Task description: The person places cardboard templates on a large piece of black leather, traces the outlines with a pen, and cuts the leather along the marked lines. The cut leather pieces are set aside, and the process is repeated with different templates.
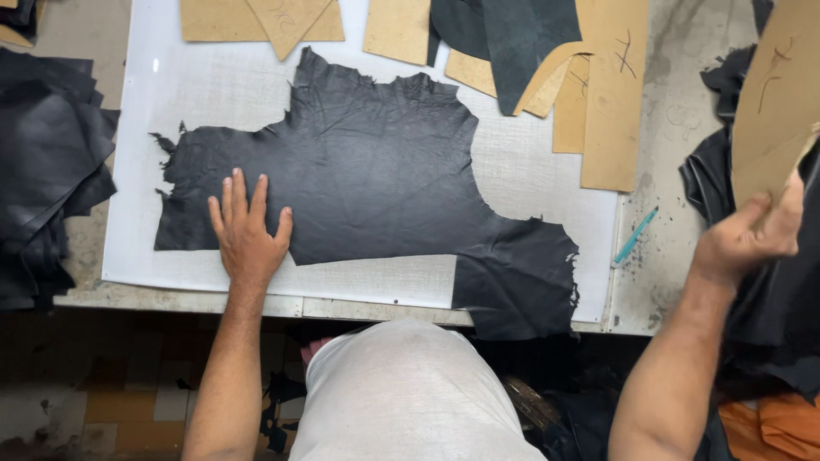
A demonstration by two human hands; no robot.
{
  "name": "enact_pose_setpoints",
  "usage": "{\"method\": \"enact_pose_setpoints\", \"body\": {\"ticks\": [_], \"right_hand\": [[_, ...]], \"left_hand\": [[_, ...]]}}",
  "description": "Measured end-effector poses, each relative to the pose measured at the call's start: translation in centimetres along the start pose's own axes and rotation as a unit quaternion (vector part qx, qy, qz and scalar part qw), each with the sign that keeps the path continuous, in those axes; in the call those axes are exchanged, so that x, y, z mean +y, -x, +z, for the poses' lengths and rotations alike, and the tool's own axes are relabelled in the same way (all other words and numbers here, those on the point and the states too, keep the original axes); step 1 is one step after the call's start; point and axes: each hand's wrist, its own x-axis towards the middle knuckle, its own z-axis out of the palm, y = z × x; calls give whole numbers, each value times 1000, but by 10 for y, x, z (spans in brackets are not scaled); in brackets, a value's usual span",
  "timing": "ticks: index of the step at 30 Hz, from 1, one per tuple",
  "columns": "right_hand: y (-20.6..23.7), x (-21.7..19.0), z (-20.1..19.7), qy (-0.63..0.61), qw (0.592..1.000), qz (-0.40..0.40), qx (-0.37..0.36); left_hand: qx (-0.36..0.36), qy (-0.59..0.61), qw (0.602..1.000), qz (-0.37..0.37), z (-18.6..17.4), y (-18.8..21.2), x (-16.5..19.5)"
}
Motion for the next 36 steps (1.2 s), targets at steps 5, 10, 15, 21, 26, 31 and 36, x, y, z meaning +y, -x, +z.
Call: {"method": "enact_pose_setpoints", "body": {"ticks": [5,10,15,21,26,31,36], "right_hand": [[1,-124,-49,-99,990,-17,-95],[35,-181,-60,-362,909,189,-84],[72,-166,-43,-527,762,338,-165],[123,-153,21,-385,667,542,-336],[119,-146,58,-365,649,554,-373],[115,-137,72,-304,676,545,-392],[111,-121,53,-445,642,538,-317]], "left_hand": [[25,24,996,77,-12,6,1],[27,102,988,110,-36,21,-23],[65,154,986,1,-74,30,-104],[80,101,992,-8,-84,44,-144],[36,38,999,16,-81,41,-146],[38,65,997,23,-76,34,-136],[30,63,997,18,-66,36,-127]]}}
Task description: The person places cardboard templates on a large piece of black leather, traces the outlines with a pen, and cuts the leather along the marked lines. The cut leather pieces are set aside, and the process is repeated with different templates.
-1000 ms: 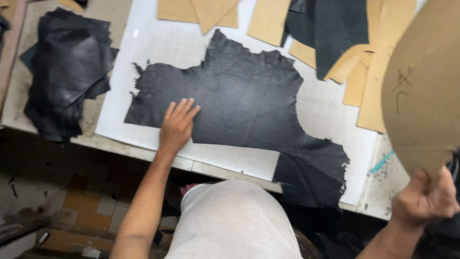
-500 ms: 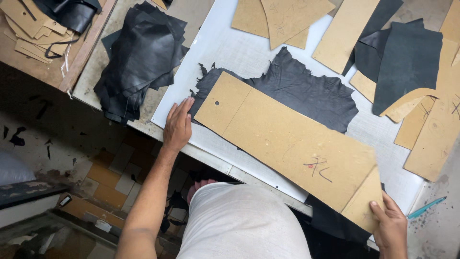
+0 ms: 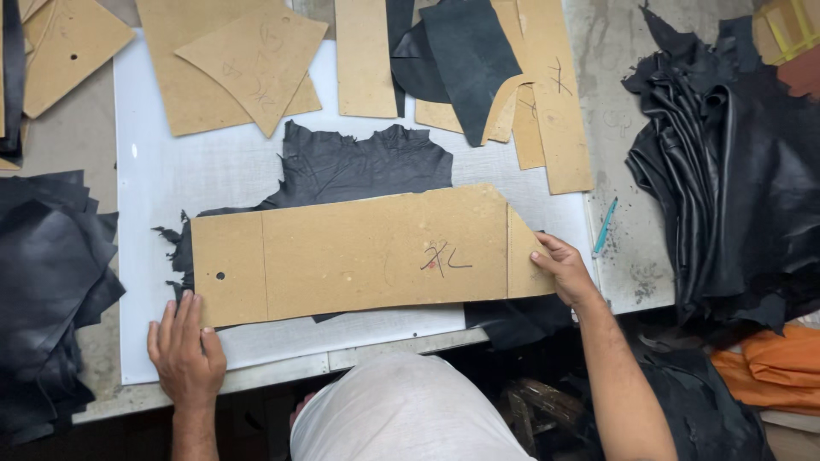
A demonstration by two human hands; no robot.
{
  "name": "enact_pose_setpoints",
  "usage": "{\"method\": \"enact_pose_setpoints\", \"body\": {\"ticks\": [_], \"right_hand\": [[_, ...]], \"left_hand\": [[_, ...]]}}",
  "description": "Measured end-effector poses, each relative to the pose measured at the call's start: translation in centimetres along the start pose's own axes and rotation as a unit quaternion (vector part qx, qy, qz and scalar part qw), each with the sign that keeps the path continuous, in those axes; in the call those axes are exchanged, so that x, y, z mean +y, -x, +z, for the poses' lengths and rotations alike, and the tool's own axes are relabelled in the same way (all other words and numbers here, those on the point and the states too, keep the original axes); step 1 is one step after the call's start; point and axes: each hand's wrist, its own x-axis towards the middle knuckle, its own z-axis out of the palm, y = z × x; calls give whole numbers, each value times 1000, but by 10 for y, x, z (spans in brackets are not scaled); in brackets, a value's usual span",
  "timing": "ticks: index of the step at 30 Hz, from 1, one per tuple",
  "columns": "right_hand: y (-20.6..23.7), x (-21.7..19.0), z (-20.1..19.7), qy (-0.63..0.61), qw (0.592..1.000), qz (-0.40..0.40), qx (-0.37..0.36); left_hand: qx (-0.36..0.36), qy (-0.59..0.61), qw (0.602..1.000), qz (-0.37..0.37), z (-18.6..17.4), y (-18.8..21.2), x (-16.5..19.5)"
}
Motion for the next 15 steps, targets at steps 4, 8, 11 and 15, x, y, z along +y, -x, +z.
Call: {"method": "enact_pose_setpoints", "body": {"ticks": [4,8,11,15], "right_hand": [[14,-33,-45,-99,989,-108,8],[12,-55,-77,-244,943,-224,39],[-17,-63,-88,-270,927,-247,87],[-78,-76,-111,-304,906,-241,168]], "left_hand": [[-2,-27,1000,-7,8,3,-2],[0,-47,999,-10,14,5,-2],[1,-48,999,-12,16,8,-1],[-2,-56,998,-9,19,8,1]]}}
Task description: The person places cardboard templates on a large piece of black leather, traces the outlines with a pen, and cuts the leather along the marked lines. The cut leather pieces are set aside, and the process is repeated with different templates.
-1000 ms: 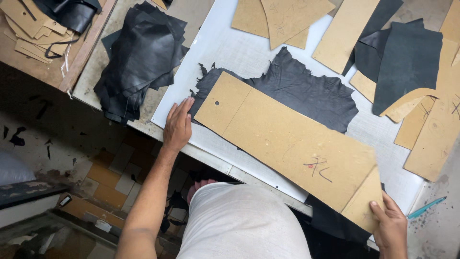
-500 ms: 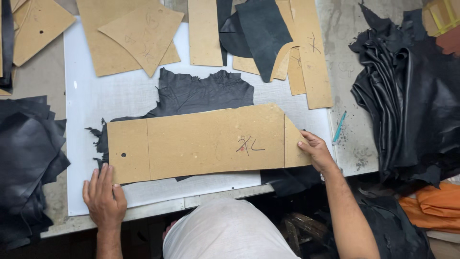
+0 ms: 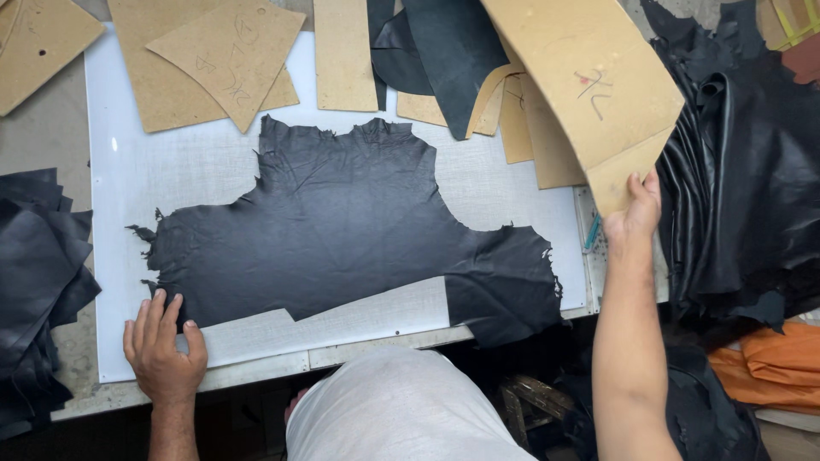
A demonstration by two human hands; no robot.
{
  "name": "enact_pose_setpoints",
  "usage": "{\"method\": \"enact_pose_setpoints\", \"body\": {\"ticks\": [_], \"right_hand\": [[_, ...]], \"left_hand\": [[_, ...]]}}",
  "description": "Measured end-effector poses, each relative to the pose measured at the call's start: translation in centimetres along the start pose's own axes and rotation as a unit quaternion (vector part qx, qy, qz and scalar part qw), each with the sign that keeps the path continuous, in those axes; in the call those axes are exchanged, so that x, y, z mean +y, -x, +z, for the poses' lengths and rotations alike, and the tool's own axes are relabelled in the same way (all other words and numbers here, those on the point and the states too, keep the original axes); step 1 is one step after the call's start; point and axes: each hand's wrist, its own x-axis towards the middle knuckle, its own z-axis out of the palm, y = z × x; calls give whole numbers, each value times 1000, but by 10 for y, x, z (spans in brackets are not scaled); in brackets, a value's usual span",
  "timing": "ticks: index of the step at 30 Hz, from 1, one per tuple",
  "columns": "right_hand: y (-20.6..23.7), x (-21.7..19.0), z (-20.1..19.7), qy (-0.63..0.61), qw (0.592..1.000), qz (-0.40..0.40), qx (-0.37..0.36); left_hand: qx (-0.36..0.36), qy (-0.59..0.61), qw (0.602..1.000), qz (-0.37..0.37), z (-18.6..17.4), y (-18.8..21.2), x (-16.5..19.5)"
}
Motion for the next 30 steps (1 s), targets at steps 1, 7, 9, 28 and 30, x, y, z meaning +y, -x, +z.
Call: {"method": "enact_pose_setpoints", "body": {"ticks": [1,7,9,28,30], "right_hand": [[-16,3,-2,-6,1000,3,25],[-45,36,-11,373,896,7,240],[-13,76,-6,496,835,-197,134],[-57,127,79,-186,956,198,107],[-59,121,77,-144,980,117,73]], "left_hand": [[1,0,1000,-1,0,0,1],[2,-7,1000,-4,4,0,4],[5,-3,1000,-2,5,0,5],[2,13,1000,-18,-5,-1,16],[2,12,1000,-16,-5,-1,17]]}}
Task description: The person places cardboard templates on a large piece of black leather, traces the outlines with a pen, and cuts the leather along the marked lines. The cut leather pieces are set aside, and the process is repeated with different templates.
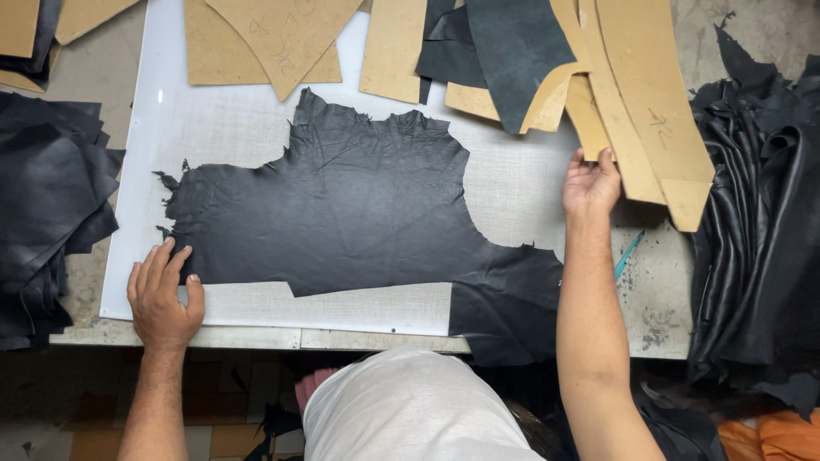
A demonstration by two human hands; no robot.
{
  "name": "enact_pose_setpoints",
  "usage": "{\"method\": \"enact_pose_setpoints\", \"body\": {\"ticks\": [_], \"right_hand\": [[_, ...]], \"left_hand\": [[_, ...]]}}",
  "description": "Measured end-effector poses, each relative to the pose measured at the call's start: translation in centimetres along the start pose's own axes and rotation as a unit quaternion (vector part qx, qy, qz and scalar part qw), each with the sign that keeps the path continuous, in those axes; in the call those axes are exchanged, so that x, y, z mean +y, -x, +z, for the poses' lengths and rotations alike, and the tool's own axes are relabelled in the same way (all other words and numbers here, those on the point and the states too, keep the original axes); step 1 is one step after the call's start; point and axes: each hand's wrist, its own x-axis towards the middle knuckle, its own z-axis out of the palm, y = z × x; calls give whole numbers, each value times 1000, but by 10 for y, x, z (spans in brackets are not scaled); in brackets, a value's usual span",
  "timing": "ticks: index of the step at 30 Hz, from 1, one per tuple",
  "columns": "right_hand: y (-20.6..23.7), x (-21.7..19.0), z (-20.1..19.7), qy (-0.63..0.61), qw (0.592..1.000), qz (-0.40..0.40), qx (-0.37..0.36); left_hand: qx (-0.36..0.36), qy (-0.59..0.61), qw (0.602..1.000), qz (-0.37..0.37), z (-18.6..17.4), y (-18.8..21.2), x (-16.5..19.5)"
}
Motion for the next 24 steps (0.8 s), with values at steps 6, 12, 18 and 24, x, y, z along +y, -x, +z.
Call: {"method": "enact_pose_setpoints", "body": {"ticks": [6,12,18,24], "right_hand": [[29,-12,-16,149,982,-117,24],[63,-18,-76,-89,996,27,17],[58,-17,-86,-88,988,115,44],[62,-61,-45,-138,988,74,-7]], "left_hand": [[4,-5,1000,2,-1,-1,4],[8,-4,1000,11,0,0,2],[8,11,1000,14,0,1,1],[-4,9,1000,7,-2,2,1]]}}
